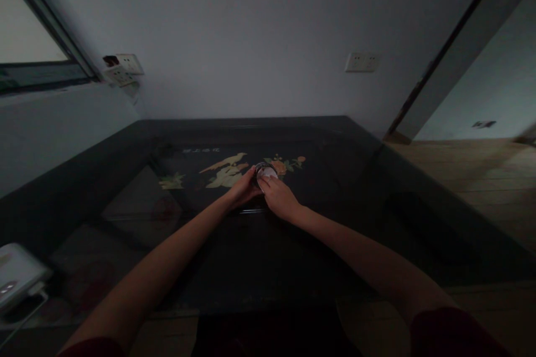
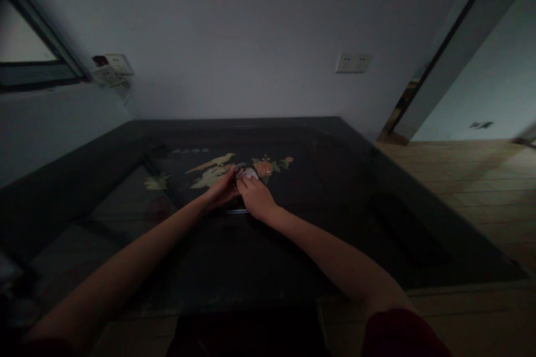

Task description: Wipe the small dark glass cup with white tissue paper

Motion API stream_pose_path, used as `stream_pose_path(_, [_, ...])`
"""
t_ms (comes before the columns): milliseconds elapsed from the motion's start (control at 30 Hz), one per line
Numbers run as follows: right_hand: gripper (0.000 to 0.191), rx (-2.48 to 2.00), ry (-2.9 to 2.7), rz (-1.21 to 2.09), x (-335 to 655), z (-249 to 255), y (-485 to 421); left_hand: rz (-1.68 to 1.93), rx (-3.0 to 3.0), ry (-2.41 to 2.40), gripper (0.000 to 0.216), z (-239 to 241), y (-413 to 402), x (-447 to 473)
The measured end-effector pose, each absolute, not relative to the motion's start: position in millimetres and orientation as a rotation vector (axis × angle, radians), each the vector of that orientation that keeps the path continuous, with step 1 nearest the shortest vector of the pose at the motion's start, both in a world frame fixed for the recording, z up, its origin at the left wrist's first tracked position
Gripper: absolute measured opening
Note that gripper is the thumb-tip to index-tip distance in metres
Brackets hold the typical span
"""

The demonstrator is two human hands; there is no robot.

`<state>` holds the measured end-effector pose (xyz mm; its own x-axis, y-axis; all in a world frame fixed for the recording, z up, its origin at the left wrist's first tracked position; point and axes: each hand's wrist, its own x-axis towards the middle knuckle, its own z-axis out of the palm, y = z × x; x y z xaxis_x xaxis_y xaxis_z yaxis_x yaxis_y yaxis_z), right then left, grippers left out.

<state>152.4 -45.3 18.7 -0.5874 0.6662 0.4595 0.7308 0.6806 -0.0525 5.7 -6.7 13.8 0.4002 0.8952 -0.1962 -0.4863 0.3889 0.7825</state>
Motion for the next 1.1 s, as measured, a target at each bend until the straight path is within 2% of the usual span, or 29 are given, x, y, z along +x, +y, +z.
stream_pose_path(567, [0.038,-1.158,-2.464,-0.364,150.2,24.0,-49.1,0.982,0.696,0.700,0.039,19.6,-9.2,9.6])
stream_pose_path(733, [0.035,-1.195,-2.499,-0.245,150.4,31.1,-51.0,0.987,0.701,0.706,0.036,16.7,-8.3,7.2])
stream_pose_path(933, [0.037,-1.173,-2.399,0.113,151.9,33.9,-52.1,0.977,0.715,0.708,0.038,16.8,-9.4,5.5])
stream_pose_path(1100, [0.047,-1.089,-2.387,0.007,151.1,21.6,-48.2,0.966,0.701,0.708,0.042,21.1,-11.4,8.9])
